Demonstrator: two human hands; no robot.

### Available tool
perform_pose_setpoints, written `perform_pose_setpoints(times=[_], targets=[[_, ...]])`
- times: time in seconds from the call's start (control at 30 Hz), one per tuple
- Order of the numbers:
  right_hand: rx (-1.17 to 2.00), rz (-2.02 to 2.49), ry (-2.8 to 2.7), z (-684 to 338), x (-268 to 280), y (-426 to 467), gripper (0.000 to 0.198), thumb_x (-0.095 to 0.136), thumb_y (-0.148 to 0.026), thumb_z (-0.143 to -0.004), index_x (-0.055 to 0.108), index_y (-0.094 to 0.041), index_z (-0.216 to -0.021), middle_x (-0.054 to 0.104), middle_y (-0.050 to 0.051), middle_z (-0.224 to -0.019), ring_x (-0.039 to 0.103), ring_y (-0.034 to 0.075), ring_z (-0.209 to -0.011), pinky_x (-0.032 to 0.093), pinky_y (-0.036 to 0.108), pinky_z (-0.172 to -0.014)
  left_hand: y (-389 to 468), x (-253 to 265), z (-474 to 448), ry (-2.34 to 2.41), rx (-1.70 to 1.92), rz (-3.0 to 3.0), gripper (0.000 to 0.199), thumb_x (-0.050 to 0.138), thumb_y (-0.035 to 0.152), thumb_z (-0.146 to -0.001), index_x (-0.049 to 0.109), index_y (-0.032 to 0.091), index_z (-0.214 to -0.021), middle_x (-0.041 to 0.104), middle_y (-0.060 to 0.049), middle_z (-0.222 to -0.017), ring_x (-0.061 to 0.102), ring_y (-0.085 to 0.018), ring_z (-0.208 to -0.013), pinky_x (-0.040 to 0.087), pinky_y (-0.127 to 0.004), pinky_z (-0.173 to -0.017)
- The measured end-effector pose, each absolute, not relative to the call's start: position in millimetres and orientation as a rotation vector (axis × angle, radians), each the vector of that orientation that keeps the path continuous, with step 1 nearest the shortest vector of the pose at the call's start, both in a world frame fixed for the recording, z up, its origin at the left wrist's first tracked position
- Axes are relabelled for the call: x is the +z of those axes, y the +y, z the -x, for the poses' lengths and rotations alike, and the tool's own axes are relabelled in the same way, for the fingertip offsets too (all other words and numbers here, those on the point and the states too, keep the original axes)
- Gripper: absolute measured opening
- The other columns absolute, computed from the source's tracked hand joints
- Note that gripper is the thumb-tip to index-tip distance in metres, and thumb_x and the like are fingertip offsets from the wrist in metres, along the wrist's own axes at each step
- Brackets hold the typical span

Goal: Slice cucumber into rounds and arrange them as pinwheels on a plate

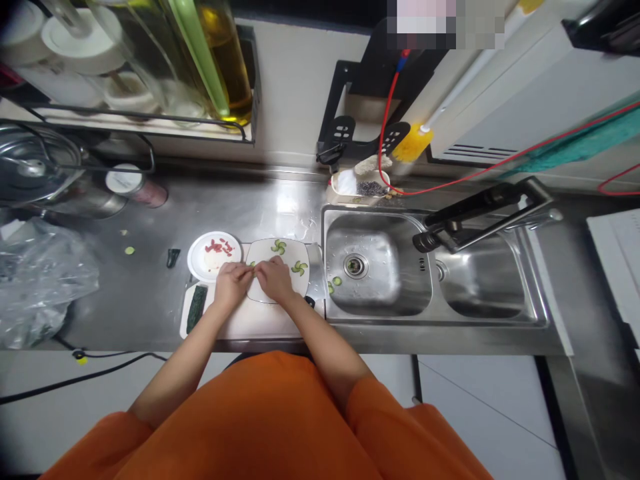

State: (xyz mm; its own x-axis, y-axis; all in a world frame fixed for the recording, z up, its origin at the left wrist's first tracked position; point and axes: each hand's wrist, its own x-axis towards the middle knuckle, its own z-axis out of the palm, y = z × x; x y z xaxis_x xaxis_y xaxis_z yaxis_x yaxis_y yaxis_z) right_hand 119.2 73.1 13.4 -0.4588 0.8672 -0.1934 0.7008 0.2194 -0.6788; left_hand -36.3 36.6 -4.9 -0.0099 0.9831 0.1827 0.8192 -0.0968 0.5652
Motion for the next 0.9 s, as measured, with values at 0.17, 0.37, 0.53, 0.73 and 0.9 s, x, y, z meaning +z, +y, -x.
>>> perform_pose_setpoints(times=[0.17,0.37,0.53,0.73,0.9], targets=[[1.074,1.521,-2.158,-119.9,14.1,72.3,0.014,0.050,-0.025,-0.088,0.064,-0.023,-0.089,0.064,0.004,-0.084,0.044,0.024,-0.097,0.036,0.034,-0.079,36.2,-3.6,36.1,1.874,0.816,-1.966,0.016,0.056,0.027,-0.084,0.071,0.021,-0.083,0.067,-0.006,-0.083,0.054,-0.020,-0.080,0.044,-0.036,-0.078],[1.038,1.612,-2.080,-118.3,15.7,72.1,0.017,0.049,-0.025,-0.088,0.065,-0.021,-0.088,0.065,0.004,-0.086,0.043,0.023,-0.094,0.034,0.034,-0.079,34.6,-3.0,36.6,1.880,0.835,-1.957,0.017,0.056,0.029,-0.084,0.071,0.021,-0.085,0.067,-0.006,-0.084,0.055,-0.020,-0.082,0.045,-0.036,-0.079],[1.042,1.713,-2.063,-113.9,14.9,71.0,0.017,0.050,-0.027,-0.087,0.066,-0.021,-0.087,0.066,0.003,-0.087,0.044,0.023,-0.095,0.033,0.032,-0.076,31.5,-1.9,39.2,1.909,0.848,-1.924,0.016,0.057,0.029,-0.083,0.071,0.022,-0.087,0.067,-0.007,-0.088,0.057,-0.021,-0.085,0.045,-0.038,-0.081],[1.053,1.788,-2.049,-107.4,15.1,68.0,0.015,0.051,-0.029,-0.087,0.065,-0.023,-0.088,0.066,0.003,-0.088,0.044,0.023,-0.097,0.032,0.032,-0.075,28.2,-2.6,41.1,1.935,0.843,-1.887,0.016,0.057,0.030,-0.083,0.070,0.022,-0.087,0.068,-0.006,-0.088,0.058,-0.021,-0.087,0.045,-0.038,-0.084],[1.034,1.777,-2.034,-104.7,15.3,66.3,0.014,0.052,-0.028,-0.086,0.065,-0.024,-0.084,0.067,0.002,-0.087,0.044,0.023,-0.096,0.032,0.031,-0.072,28.6,-3.0,39.9,1.931,0.844,-1.893,0.016,0.057,0.030,-0.083,0.070,0.021,-0.087,0.067,-0.006,-0.088,0.057,-0.020,-0.085,0.045,-0.036,-0.081]])
